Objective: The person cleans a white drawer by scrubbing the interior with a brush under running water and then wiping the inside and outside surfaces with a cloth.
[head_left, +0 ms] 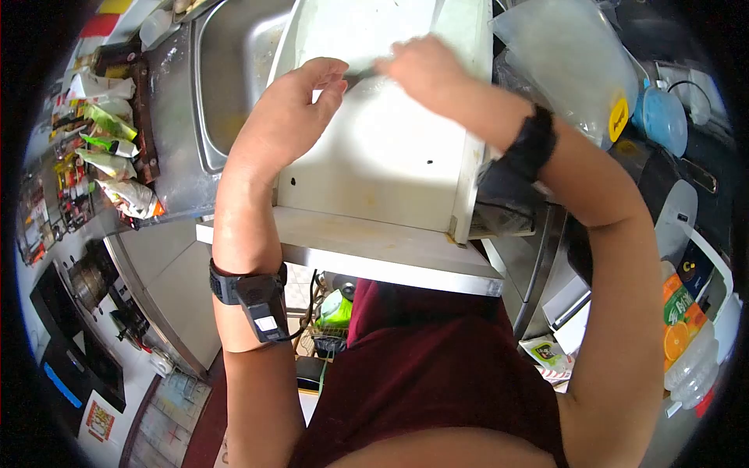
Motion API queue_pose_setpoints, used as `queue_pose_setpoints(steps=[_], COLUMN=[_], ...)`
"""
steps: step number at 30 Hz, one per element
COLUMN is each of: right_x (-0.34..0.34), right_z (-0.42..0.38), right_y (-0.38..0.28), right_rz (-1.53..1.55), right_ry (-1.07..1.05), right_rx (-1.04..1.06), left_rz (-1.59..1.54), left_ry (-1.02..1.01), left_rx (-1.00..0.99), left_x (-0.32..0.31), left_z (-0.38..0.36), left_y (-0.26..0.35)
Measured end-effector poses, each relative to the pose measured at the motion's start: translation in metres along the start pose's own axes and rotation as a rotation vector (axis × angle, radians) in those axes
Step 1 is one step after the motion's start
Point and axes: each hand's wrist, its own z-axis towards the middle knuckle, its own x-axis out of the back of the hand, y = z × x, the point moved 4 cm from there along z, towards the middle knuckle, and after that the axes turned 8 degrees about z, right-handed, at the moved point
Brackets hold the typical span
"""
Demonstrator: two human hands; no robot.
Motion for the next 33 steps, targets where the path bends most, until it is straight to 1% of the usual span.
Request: queue_pose_setpoints(steps=[3, 4, 6, 7, 9, 10, 13, 16, 19, 22, 25, 28, 31, 33], right_x=[0.02, 0.018, 0.01, 0.004, -0.008, 0.0, 0.023, 0.052, 0.075, 0.095, 0.085, 0.059, 0.034, 0.033], right_z=[-0.012, -0.012, -0.014, -0.017, -0.025, -0.032, -0.052, -0.066, -0.077, -0.074, -0.053, -0.036, -0.034, -0.032], right_y=[0.056, 0.065, 0.076, 0.073, 0.058, 0.049, 0.045, 0.043, 0.022, -0.013, -0.043, -0.071, -0.07, -0.037], right_rz=[-0.152, -0.171, -0.203, -0.164, -0.087, -0.011, 0.179, 0.354, 0.453, 0.489, 0.54, 0.355, 0.314, 0.338], right_ry=[0.156, 0.123, 0.055, 0.056, 0.054, 0.012, 0.076, -0.031, -0.015, 0.019, 0.175, 0.227, 0.133, 0.247], right_rx=[-0.113, -0.189, -0.344, -0.287, -0.171, -0.069, 0.271, 0.512, 0.705, 0.76, 0.721, 0.617, 0.493, 0.426], left_rz=[-0.001, -0.016, -0.02, -0.02, -0.023, -0.027, -0.009, -0.009, -0.047, -0.035, -0.04, -0.073, -0.077, -0.093], left_ry=[0.023, 0.021, 0.076, 0.101, 0.095, 0.088, 0.077, 0.082, 0.097, 0.091, 0.091, 0.104, 0.123, 0.154], left_rx=[0.013, 0.024, -0.03, -0.058, -0.035, -0.019, -0.013, -0.012, -0.013, 0.004, -0.016, -0.015, -0.007, -0.052], left_x=[0.001, 0.001, -0.001, 0.0, 0.001, 0.0, 0.002, 0.004, 0.003, 0.005, 0.005, 0.006, 0.007, 0.007], left_z=[0.0, 0.0, 0.0, 0.001, 0.001, -0.001, -0.001, -0.002, -0.002, -0.001, 0.002, 0.002, 0.001, 0.001], left_y=[-0.001, -0.001, -0.005, -0.005, -0.004, -0.003, 0.002, 0.005, 0.002, 0.003, -0.003, -0.006, -0.004, -0.007])
